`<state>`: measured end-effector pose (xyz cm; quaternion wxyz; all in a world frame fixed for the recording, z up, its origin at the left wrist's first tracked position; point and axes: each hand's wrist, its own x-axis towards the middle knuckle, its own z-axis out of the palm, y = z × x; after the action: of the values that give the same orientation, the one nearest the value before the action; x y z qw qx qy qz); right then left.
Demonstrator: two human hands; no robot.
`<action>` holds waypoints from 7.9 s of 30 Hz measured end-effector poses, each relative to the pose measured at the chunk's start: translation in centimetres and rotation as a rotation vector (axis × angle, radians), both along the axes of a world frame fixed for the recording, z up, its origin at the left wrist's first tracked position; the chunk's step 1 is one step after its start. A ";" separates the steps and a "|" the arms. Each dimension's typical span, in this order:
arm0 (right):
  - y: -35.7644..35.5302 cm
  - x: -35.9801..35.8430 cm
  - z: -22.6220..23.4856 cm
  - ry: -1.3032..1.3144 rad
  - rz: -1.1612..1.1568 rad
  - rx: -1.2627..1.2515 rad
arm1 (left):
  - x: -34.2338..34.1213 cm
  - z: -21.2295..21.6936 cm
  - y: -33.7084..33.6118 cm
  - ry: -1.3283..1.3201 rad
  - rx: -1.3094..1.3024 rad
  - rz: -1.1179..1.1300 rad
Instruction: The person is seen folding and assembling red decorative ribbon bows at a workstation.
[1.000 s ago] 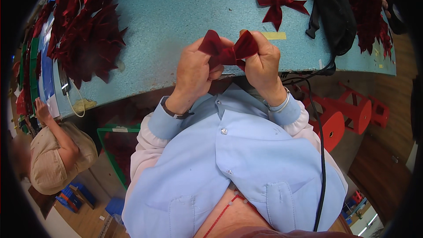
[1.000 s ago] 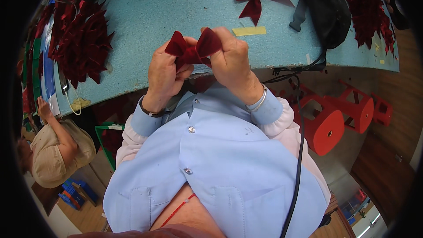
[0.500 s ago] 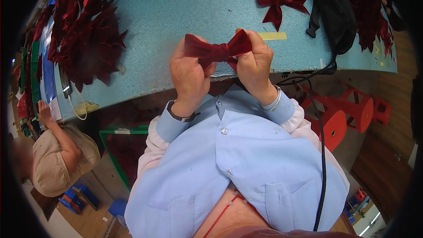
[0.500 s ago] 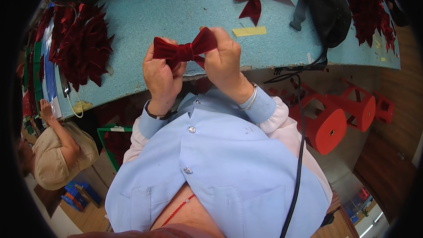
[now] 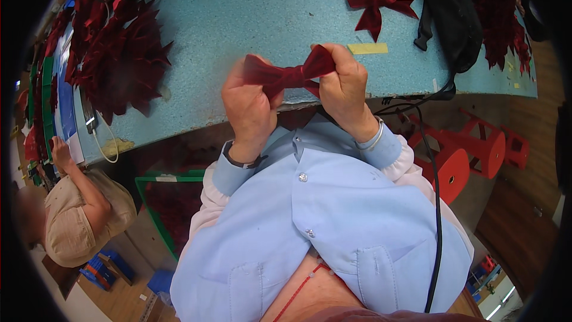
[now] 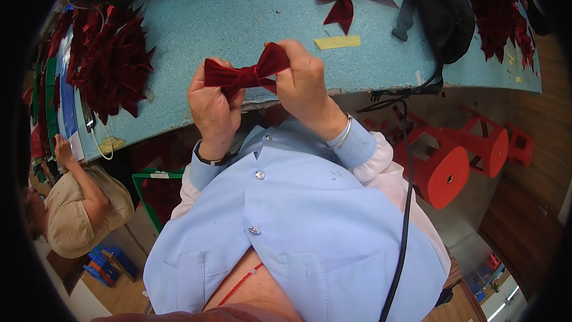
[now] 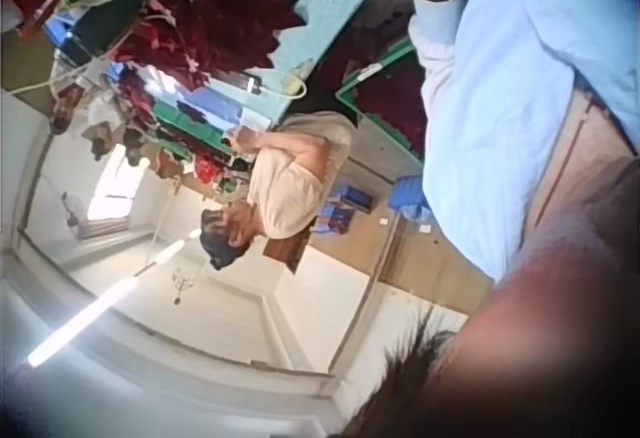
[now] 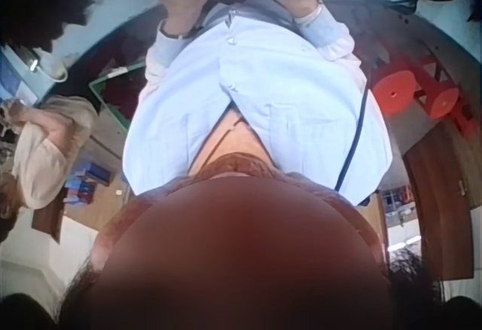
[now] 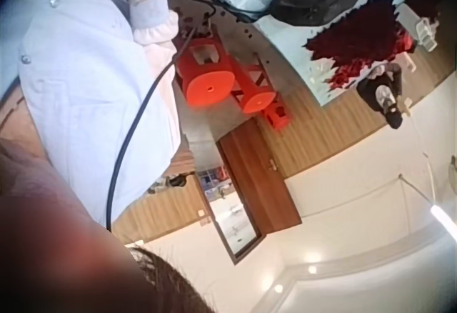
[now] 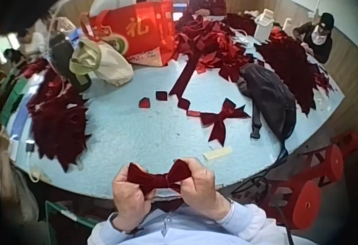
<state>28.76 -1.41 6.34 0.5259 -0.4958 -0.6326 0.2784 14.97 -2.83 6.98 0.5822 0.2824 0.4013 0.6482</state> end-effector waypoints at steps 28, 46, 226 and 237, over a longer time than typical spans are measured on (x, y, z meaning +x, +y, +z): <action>0.7 -0.9 -0.3 0.138 -0.009 -0.111 | -1.5 0.1 1.7 -0.133 -0.143 -0.483; 0.4 -0.5 5.5 0.133 0.103 -0.134 | -1.6 4.1 0.3 0.164 -0.046 -0.279; 1.5 -5.0 3.7 0.107 0.518 -0.457 | -10.5 1.6 -0.1 0.066 -0.180 -0.587; 2.2 -6.0 4.0 0.053 0.484 -0.539 | -10.5 2.4 0.6 0.352 -0.148 -0.604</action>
<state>22.77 0.77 10.30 0.3114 -0.4452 -0.6215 0.5645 4.44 -2.19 9.33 0.6885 0.4528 0.4396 0.3574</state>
